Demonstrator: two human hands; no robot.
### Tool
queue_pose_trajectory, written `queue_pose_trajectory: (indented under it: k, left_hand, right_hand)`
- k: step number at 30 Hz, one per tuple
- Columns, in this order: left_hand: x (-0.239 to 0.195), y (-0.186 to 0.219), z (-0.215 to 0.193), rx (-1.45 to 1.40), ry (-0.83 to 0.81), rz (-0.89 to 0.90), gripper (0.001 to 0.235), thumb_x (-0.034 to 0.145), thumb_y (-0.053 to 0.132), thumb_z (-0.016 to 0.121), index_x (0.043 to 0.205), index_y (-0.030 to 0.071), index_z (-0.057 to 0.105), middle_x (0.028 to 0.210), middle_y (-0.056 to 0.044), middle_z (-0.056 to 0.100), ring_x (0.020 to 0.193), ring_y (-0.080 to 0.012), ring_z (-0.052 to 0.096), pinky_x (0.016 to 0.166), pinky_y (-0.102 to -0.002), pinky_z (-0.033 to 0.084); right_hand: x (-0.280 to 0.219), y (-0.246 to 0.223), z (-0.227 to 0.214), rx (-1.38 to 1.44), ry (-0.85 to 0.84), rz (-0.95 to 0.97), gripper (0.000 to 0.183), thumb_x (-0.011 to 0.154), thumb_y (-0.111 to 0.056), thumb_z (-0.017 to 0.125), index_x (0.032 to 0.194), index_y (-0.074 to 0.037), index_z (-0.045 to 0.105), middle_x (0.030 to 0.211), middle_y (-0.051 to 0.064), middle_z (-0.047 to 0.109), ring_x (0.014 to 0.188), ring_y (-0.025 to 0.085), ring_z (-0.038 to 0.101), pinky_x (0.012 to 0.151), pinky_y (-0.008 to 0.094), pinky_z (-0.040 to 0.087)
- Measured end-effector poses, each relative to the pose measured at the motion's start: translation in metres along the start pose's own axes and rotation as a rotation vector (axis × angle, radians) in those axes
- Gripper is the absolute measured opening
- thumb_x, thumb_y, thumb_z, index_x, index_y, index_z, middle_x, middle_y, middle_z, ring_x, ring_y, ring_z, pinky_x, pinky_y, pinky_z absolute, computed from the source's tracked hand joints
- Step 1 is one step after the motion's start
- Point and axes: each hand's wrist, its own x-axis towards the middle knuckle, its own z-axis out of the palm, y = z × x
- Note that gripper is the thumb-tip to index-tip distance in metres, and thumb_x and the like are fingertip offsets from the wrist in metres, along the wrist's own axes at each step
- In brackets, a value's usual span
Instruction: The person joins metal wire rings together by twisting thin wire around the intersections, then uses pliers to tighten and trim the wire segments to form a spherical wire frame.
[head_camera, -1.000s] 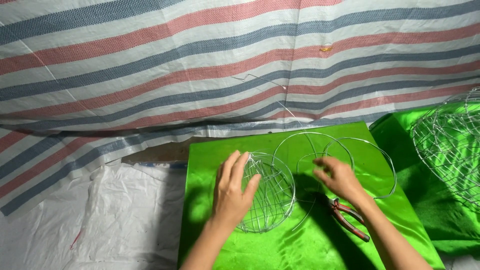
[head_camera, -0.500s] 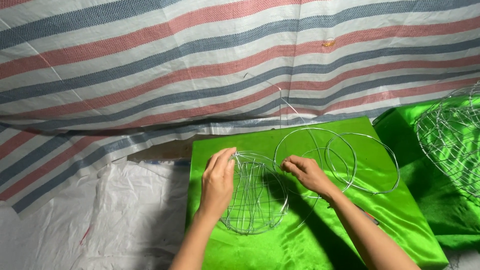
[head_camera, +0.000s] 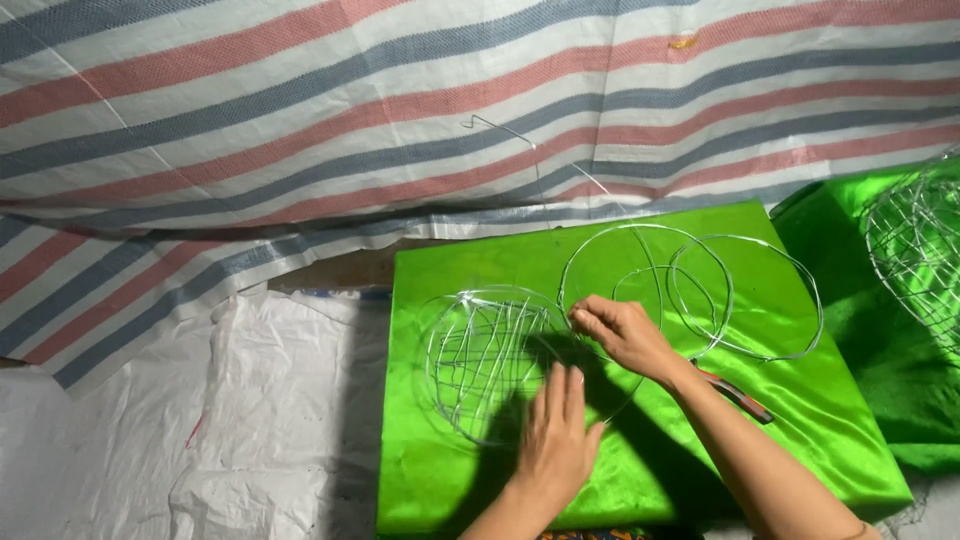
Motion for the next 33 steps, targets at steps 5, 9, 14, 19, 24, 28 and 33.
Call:
queue_pose_trajectory:
  k: [5, 9, 14, 19, 24, 28, 33]
  left_hand:
    - [0.013, -0.007, 0.015, -0.094, -0.077, -0.181, 0.084, 0.096, 0.029, 0.072, 0.157, 0.005, 0.020, 0.149, -0.028, 0.035, 0.133, -0.0436, 0.040, 0.112, -0.055, 0.033]
    - [0.008, -0.026, 0.044, -0.052, 0.099, -0.091, 0.044, 0.091, 0.007, 0.071, 0.129, -0.003, 0.054, 0.105, -0.018, 0.070, 0.094, -0.0309, 0.068, 0.088, -0.042, 0.057]
    - [0.002, -0.025, 0.025, -0.110, 0.035, -0.055, 0.042, 0.093, -0.006, 0.059, 0.134, -0.005, 0.053, 0.092, -0.018, 0.068, 0.083, -0.0316, 0.065, 0.074, -0.041, 0.058]
    - [-0.017, -0.038, 0.032, -0.099, -0.026, -0.027, 0.024, 0.090, -0.013, 0.056, 0.111, -0.004, 0.063, 0.092, -0.019, 0.067, 0.081, -0.0332, 0.066, 0.071, -0.043, 0.059]
    - [-0.015, -0.044, 0.023, -0.212, -0.102, -0.087, 0.028, 0.100, -0.006, 0.052, 0.127, -0.004, 0.057, 0.096, -0.019, 0.069, 0.072, -0.0312, 0.073, 0.063, -0.041, 0.067]
    - [-0.008, -0.032, -0.001, -0.232, -0.322, -0.238, 0.075, 0.093, -0.020, 0.051, 0.158, 0.009, 0.026, 0.110, -0.023, 0.065, 0.085, -0.0309, 0.071, 0.072, -0.041, 0.063]
    - [-0.005, -0.039, 0.008, -0.211, -0.344, -0.221, 0.075, 0.094, -0.020, 0.048, 0.158, 0.009, 0.023, 0.087, -0.015, 0.065, 0.072, -0.0257, 0.069, 0.062, -0.038, 0.064]
  right_hand:
    - [-0.016, -0.006, 0.010, 0.060, -0.064, -0.045, 0.024, 0.100, -0.027, 0.052, 0.097, -0.013, 0.070, 0.085, 0.006, 0.078, 0.073, 0.015, 0.074, 0.064, 0.026, 0.061]
    - [-0.030, -0.026, 0.020, -0.025, -0.042, -0.175, 0.021, 0.100, -0.026, 0.052, 0.092, -0.014, 0.067, 0.073, 0.001, 0.077, 0.050, 0.008, 0.061, 0.046, 0.022, 0.049]
    - [-0.028, -0.009, 0.038, -0.048, -0.021, -0.125, 0.022, 0.101, -0.024, 0.051, 0.090, -0.015, 0.067, 0.066, 0.000, 0.074, 0.046, 0.008, 0.064, 0.041, 0.021, 0.051]
    - [-0.034, 0.004, 0.062, -0.057, 0.013, -0.077, 0.022, 0.102, -0.021, 0.054, 0.086, -0.013, 0.068, 0.057, -0.001, 0.064, 0.042, 0.008, 0.055, 0.038, 0.018, 0.047]
    - [-0.046, -0.007, 0.026, -0.032, -0.156, -0.088, 0.036, 0.095, -0.042, 0.055, 0.111, -0.016, 0.073, 0.101, 0.003, 0.081, 0.083, 0.013, 0.077, 0.071, 0.022, 0.067]
    - [-0.052, 0.041, -0.041, 0.007, 0.052, 0.198, 0.033, 0.087, -0.031, 0.064, 0.114, -0.016, 0.078, 0.109, 0.002, 0.084, 0.094, 0.016, 0.081, 0.089, 0.031, 0.063]
    - [-0.058, 0.123, -0.097, -0.372, 0.336, 0.540, 0.038, 0.091, -0.039, 0.062, 0.122, -0.019, 0.073, 0.123, 0.001, 0.076, 0.114, 0.024, 0.071, 0.102, 0.040, 0.050]
